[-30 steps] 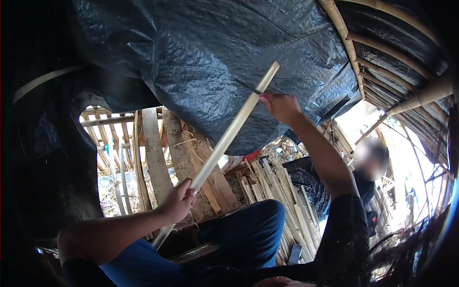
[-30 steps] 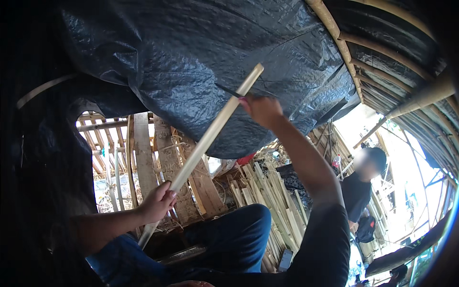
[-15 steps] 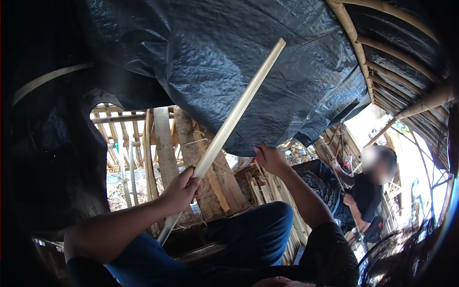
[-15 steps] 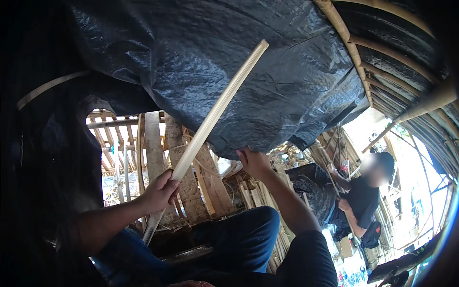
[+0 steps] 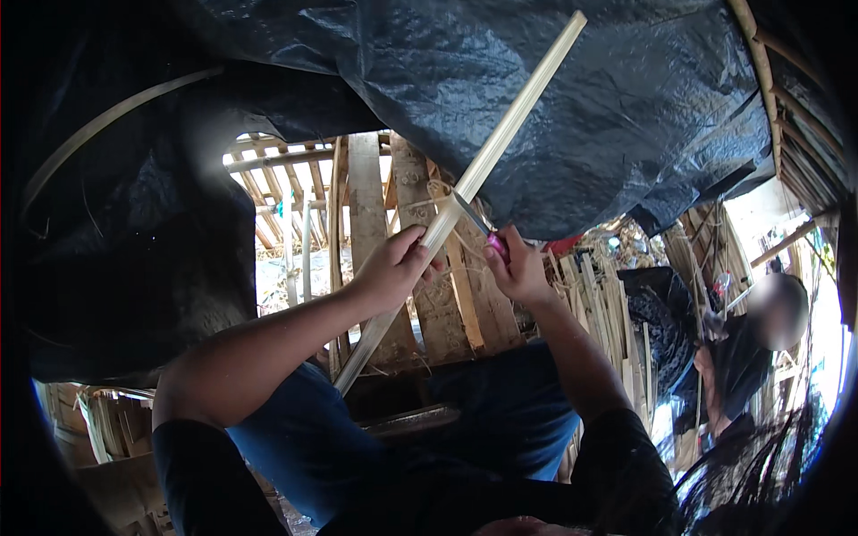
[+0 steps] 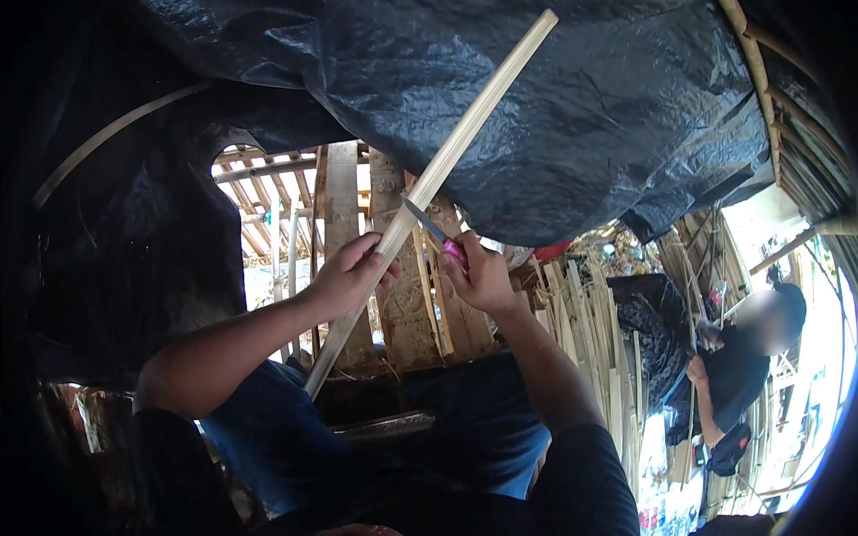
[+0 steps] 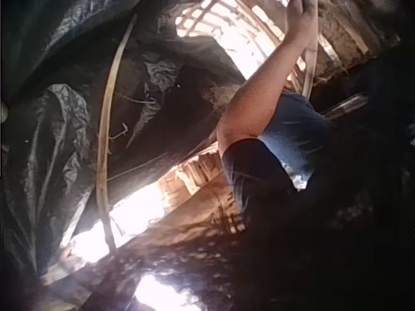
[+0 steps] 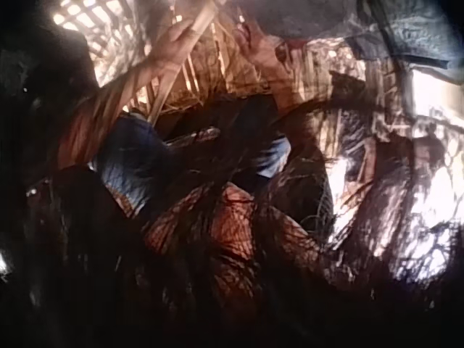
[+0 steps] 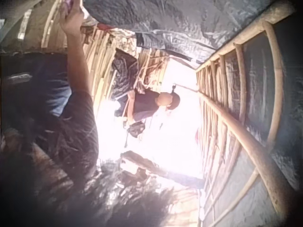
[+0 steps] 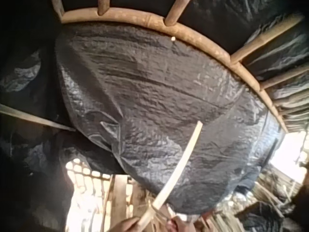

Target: The person is using a small knife to peel and strip a long piece of bamboo for manufacturing.

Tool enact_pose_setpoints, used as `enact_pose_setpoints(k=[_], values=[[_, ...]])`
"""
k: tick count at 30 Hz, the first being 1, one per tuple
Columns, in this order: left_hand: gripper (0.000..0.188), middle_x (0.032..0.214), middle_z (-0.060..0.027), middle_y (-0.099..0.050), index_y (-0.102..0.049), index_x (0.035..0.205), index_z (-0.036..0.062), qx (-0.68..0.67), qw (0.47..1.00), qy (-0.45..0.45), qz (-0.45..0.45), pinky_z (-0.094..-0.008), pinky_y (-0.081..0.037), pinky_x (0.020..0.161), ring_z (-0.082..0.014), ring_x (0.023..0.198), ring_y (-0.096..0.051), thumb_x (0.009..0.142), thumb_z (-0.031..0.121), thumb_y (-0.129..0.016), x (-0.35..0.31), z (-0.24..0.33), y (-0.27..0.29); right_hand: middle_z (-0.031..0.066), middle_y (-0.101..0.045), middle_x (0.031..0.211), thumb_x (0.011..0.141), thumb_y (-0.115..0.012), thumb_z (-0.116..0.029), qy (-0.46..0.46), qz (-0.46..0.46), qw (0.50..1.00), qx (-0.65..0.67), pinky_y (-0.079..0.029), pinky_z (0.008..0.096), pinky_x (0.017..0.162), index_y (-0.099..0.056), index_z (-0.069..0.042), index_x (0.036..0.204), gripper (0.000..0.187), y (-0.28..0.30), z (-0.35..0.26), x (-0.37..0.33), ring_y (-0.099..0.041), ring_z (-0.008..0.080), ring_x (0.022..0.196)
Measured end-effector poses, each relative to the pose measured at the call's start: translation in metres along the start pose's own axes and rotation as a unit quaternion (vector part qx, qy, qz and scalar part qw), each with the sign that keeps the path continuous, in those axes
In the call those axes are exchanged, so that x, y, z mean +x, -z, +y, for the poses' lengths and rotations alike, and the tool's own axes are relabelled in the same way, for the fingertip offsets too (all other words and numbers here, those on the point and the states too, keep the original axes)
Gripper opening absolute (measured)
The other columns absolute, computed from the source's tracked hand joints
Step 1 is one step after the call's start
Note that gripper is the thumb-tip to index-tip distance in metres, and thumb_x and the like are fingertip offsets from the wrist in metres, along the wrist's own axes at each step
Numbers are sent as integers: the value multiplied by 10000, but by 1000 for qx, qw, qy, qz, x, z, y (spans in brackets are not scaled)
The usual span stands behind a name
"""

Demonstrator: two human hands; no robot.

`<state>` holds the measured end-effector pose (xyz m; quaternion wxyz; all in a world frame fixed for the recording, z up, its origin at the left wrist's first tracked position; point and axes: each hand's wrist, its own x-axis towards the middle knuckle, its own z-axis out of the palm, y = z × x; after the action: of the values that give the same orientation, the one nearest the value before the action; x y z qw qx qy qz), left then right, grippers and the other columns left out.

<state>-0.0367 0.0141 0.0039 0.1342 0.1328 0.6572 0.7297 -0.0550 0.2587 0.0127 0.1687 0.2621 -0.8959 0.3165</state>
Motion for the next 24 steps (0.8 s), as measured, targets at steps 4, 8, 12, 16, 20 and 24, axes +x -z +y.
enact_pose_setpoints(k=[4, 8, 12, 16, 20, 24], values=[[244, 900, -134, -651, -529, 1149, -27, 156, 985, -73, -5, -327, -496, 729, -186, 765, -638, 975, 138, -485, 14, 4, -12, 116, -601, 653, 844, -676, -165, 23, 40, 999, -23, -483, 360, 506, -583, -40, 977, 205, 0, 3, 0, -628, 280, 548], [262, 871, -60, -608, -564, 1159, -15, 202, 977, -43, -44, -279, -445, 761, -104, 805, -526, 969, 159, -522, 25, 9, -19, 109, -575, 660, 877, -637, -103, 18, 54, 998, -8, -448, 293, 521, -575, -34, 970, 131, 1, 9, -2, -589, 188, 543], [268, 797, -78, -608, -600, 1043, -7, 257, 961, -23, -98, -296, -450, 709, -116, 752, -538, 968, 243, -539, 33, 9, -9, 110, -590, 647, 875, -658, -165, 2, 34, 999, -7, -454, 351, 504, -585, -26, 966, 182, -3, 6, -2, -615, 265, 545], [390, 783, -96, -618, -614, 959, 19, 396, 888, 115, -202, -329, -461, 694, -169, 741, -585, 951, 403, -544, 21, 46, 1, 115, -619, 678, 878, -664, -186, 13, 36, 999, 15, -466, 345, 511, -595, -35, 1004, 208, -9, 3, -4, -627, 255, 558], [512, 953, -143, -667, -598, 1105, 20, 517, 811, 118, -246, -355, -494, 770, -231, 883, -648, 877, 477, -615, 9, 63, 21, 110, -630, 698, 871, -664, -163, 21, 21, 1000, 3, -486, 344, 529, -592, -37, 1037, 220, -7, 5, -4, -655, 255, 607], [578, 1012, -165, -657, -590, 1175, 9, 426, 886, 78, -165, -349, -505, 815, -246, 932, -643, 820, 453, -695, 5, 88, 66, 111, -631, 708, 862, -659, -136, 7, 7, 1000, 11, -486, 344, 533, -587, -36, 1063, 236, -4, 0, -5, -651, 263, 606]])
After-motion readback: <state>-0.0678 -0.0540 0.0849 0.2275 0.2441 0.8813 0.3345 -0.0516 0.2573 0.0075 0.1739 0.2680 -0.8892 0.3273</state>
